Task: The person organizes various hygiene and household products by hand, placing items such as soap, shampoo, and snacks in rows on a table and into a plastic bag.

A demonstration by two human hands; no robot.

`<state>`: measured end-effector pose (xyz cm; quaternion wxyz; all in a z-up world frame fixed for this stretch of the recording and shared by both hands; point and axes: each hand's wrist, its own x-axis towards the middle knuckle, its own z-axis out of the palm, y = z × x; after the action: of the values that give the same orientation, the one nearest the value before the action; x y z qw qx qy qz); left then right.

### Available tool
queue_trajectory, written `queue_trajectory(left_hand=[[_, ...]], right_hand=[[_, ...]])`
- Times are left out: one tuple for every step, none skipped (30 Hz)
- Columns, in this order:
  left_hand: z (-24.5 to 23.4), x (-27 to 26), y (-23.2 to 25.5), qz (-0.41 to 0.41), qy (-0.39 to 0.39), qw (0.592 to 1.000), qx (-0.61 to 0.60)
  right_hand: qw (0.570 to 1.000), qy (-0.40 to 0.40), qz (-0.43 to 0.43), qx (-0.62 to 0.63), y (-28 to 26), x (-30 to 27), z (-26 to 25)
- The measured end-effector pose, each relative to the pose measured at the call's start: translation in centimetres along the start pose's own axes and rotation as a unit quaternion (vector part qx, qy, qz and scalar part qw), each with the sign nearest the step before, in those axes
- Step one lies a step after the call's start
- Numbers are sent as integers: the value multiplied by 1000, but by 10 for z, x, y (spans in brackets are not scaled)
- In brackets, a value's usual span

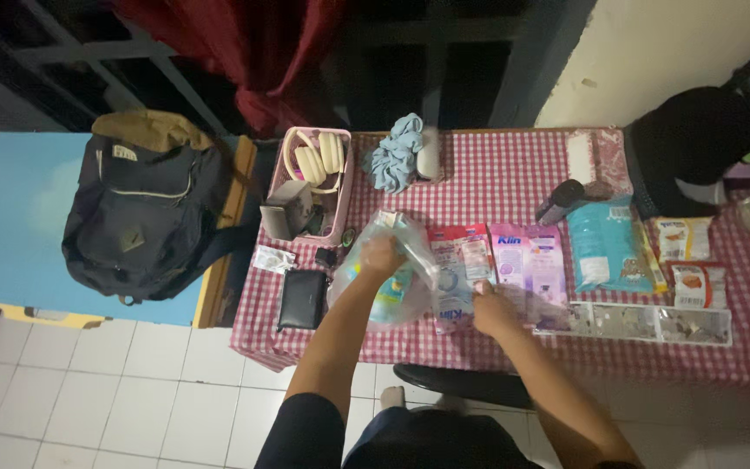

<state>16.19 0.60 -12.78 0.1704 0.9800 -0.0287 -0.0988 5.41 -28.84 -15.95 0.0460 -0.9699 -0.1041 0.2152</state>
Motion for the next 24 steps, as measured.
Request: queue_trajectory(left_hand=[[2,6,1,-17,13,1000,2],[5,11,2,-35,26,999,4],[8,16,1,-17,12,1000,-6],[10,22,0,1,-3,1000,-15],[13,28,0,19,-17,999,-24],[16,30,-2,87,-1,996,-22],[17,32,-2,140,10,990,-21],[18,34,-2,188,17,982,-24],[20,34,-2,199,12,980,-21],[21,34,-1,209,6,978,-18],[22,33,-2,216,0,976,-19],[22,33,-2,220,-1,975,-19],[21,35,-1,226,0,974,-20],[21,37,1,233,2,972,-20],[20,38,1,237,2,971,-17],[19,39,1,238,-1,971,-13],[18,39,1,240,-4,971,-12],[17,38,0,238,-11,971,-8],[15,36,0,234,-22,972,0],[12,34,-3,232,-32,972,5],[10,30,-6,236,-45,971,21],[8,26,-8,244,-57,967,41],[5,21,-15,248,-78,963,73],[2,16,-21,291,-22,956,25]], right_hand=[[1000,2,2,-13,-3,0,-1],[1000,-2,13,0,-5,0,-1],[1000,-6,25,13,-5,0,-1],[999,-10,37,25,-7,-1,-1],[998,-13,47,27,-8,0,1],[998,-17,56,28,-9,1,1],[997,-20,65,29,-10,2,2],[997,-7,68,47,-10,2,3],[995,5,70,65,-10,2,4],[994,17,71,82,-9,2,6],[991,17,85,100,-9,2,7],[988,16,98,119,-9,1,8],[984,18,111,136,-10,2,8],[990,25,96,98,-11,1,9],[994,32,81,61,-11,0,9],[997,38,65,23,-11,-2,9],[997,34,67,26,-12,-2,7],[997,29,69,28,-13,-3,4],[997,26,70,30,-15,-3,2],[996,22,80,45,-18,-6,-1],[994,19,90,58,-20,-8,-4],[992,15,101,72,-23,-10,-6],[992,21,98,75,-24,-9,-7],[992,26,96,78,-23,-8,-7]])
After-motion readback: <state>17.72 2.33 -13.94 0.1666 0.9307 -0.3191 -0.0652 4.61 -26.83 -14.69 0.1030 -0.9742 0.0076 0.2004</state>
